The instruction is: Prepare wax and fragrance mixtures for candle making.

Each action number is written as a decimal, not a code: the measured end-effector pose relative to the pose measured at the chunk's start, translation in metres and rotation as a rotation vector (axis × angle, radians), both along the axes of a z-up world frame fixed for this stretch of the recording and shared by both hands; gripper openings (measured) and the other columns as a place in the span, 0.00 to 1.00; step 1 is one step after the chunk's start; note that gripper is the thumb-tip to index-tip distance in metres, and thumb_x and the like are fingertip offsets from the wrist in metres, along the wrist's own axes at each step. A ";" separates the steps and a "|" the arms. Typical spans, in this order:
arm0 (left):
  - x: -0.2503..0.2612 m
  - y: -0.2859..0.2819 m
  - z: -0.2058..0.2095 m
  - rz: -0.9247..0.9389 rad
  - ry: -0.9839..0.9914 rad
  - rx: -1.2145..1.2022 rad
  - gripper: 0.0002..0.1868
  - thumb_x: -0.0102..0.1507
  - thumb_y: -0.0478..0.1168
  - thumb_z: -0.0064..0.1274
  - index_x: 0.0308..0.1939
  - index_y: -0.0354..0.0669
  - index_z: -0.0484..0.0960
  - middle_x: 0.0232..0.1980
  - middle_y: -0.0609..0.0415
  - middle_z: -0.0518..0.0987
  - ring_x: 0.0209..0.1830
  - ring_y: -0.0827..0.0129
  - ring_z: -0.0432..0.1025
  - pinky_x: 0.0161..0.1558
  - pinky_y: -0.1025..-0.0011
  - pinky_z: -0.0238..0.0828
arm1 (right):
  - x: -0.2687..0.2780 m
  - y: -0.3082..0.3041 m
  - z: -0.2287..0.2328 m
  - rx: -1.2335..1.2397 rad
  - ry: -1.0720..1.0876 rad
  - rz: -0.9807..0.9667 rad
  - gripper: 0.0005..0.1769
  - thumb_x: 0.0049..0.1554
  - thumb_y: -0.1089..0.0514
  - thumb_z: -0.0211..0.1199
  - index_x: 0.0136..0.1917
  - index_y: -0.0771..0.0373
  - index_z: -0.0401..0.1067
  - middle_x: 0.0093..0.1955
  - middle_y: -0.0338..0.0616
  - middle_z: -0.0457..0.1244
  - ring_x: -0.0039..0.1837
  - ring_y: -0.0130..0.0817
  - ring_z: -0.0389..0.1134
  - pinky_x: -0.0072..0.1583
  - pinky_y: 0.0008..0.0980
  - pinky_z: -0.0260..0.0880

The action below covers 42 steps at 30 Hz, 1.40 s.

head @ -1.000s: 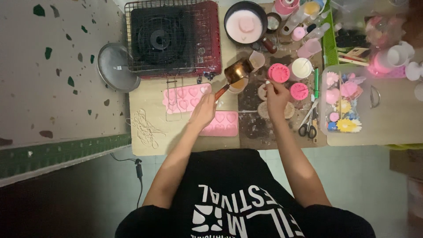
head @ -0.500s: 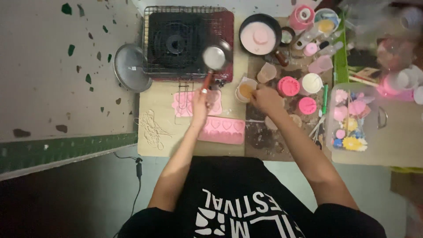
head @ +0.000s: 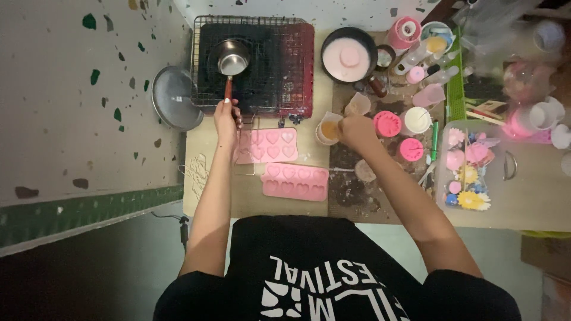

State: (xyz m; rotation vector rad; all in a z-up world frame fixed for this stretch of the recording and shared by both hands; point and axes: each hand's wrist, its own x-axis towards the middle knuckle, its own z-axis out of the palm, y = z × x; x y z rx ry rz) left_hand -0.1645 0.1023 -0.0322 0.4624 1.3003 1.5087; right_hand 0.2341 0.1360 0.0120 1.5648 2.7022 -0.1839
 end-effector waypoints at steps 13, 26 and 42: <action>0.005 -0.003 0.003 0.150 0.556 -0.040 0.25 0.73 0.48 0.47 0.68 0.36 0.70 0.50 0.49 0.77 0.39 0.70 0.72 0.37 0.68 0.71 | -0.006 0.005 0.014 -0.017 0.199 0.049 0.11 0.52 0.55 0.62 0.44 0.59 0.81 0.40 0.55 0.69 0.43 0.55 0.72 0.43 0.52 0.72; 0.156 -0.141 0.060 0.127 1.020 0.007 0.09 0.66 0.33 0.43 0.49 0.34 0.74 0.47 0.41 0.73 0.48 0.48 0.69 0.53 0.56 0.65 | -0.004 0.025 -0.017 -0.067 0.122 0.252 0.11 0.50 0.52 0.64 0.37 0.62 0.78 0.41 0.55 0.68 0.46 0.54 0.71 0.49 0.51 0.71; 0.266 -0.103 -0.020 -0.195 1.041 -0.099 0.37 0.51 0.37 0.67 0.62 0.32 0.70 0.63 0.34 0.68 0.63 0.39 0.62 0.64 0.53 0.60 | 0.011 0.029 0.006 0.040 0.271 0.383 0.09 0.48 0.56 0.62 0.39 0.63 0.78 0.41 0.53 0.68 0.46 0.53 0.70 0.48 0.48 0.70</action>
